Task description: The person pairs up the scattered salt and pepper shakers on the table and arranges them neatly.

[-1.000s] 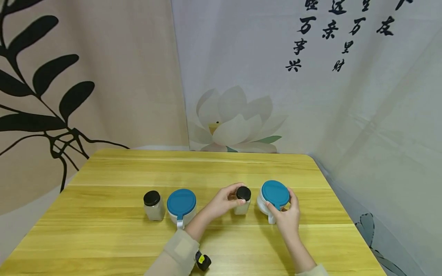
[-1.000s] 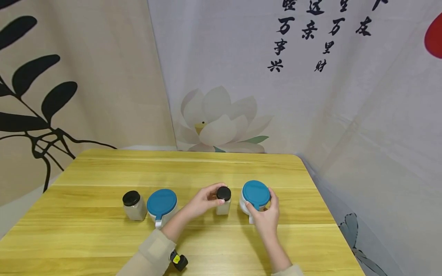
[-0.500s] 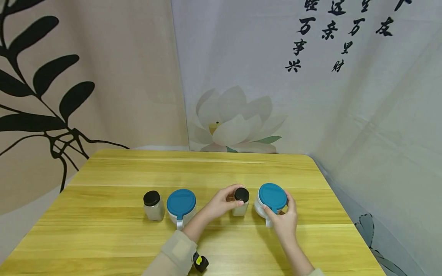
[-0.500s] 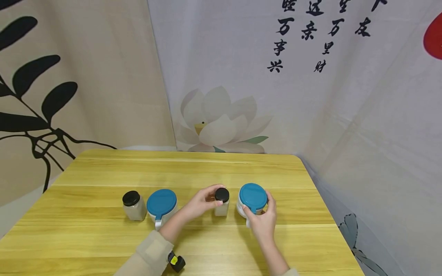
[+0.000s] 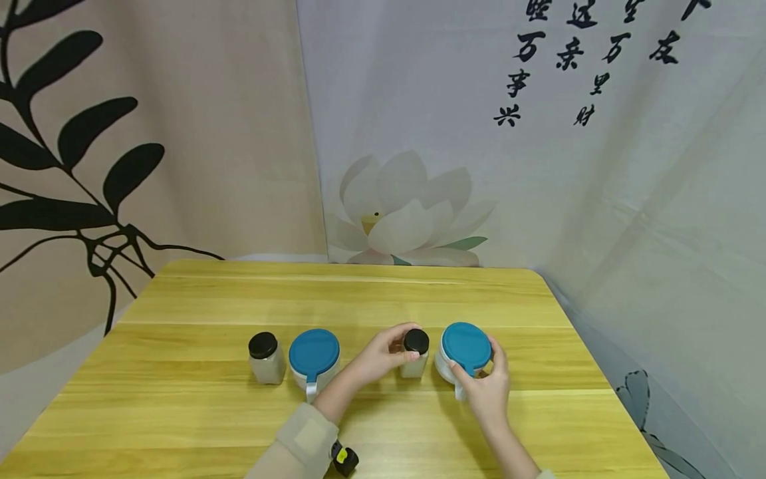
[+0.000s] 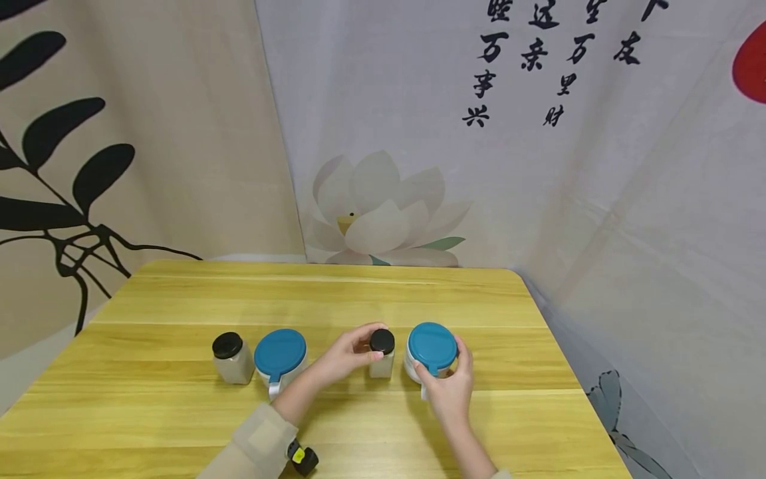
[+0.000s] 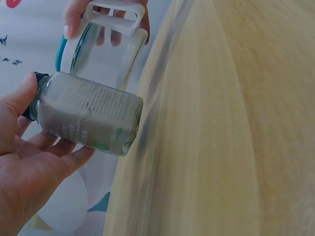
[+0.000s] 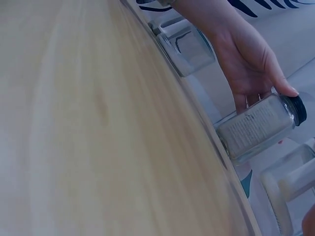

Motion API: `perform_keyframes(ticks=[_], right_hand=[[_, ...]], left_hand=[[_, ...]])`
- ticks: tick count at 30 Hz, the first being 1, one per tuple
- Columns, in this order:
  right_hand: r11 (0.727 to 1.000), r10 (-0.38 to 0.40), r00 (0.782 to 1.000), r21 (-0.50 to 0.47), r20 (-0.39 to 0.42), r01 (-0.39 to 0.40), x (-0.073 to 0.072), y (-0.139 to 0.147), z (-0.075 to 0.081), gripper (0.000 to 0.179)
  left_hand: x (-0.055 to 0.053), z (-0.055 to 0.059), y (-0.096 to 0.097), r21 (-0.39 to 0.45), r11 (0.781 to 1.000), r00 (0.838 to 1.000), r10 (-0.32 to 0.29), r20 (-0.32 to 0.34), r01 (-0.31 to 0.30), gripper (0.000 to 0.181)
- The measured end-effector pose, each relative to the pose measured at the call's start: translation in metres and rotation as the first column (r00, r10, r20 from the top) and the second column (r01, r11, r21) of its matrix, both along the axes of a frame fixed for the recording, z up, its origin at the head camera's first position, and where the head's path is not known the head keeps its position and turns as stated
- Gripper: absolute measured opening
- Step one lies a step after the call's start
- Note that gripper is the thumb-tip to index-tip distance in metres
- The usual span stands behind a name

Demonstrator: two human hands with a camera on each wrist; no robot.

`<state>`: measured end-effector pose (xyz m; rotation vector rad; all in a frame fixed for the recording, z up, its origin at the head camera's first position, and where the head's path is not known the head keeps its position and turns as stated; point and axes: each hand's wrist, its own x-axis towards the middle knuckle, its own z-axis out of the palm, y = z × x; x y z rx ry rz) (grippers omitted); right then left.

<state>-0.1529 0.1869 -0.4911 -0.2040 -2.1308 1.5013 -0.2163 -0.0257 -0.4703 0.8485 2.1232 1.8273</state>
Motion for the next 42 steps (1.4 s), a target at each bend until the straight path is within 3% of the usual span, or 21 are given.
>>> perform_keyframes(ticks=[6, 13, 23, 42], right_hand=[[1.0, 0.027, 1.0, 0.008, 0.007, -0.028, 0.001, -0.001, -0.002, 0.08], [0.999, 0.046, 0.999, 0.011, 0.023, -0.046, 0.006, -0.005, 0.009, 0.08], [0.995, 0.094, 0.995, 0.027, 0.043, -0.095, -0.001, 0.002, -0.008, 0.081], [0.992, 0.124, 0.991, 0.029, 0.051, -0.125, -0.005, 0.004, -0.012, 0.081]], left_hand=[[0.0, -0.003, -0.001, 0.005, 1.0, 1.0, 0.003, 0.019, -0.003, 0.042], [0.001, -0.004, -0.004, -0.009, 1.0, 1.0, 0.017, 0.01, -0.017, 0.045], [-0.001, -0.01, -0.006, -0.019, 0.999, 0.999, 0.026, 0.023, -0.026, 0.046], [0.001, -0.007, -0.008, -0.008, 1.0, 0.999, 0.019, 0.031, -0.018, 0.046]])
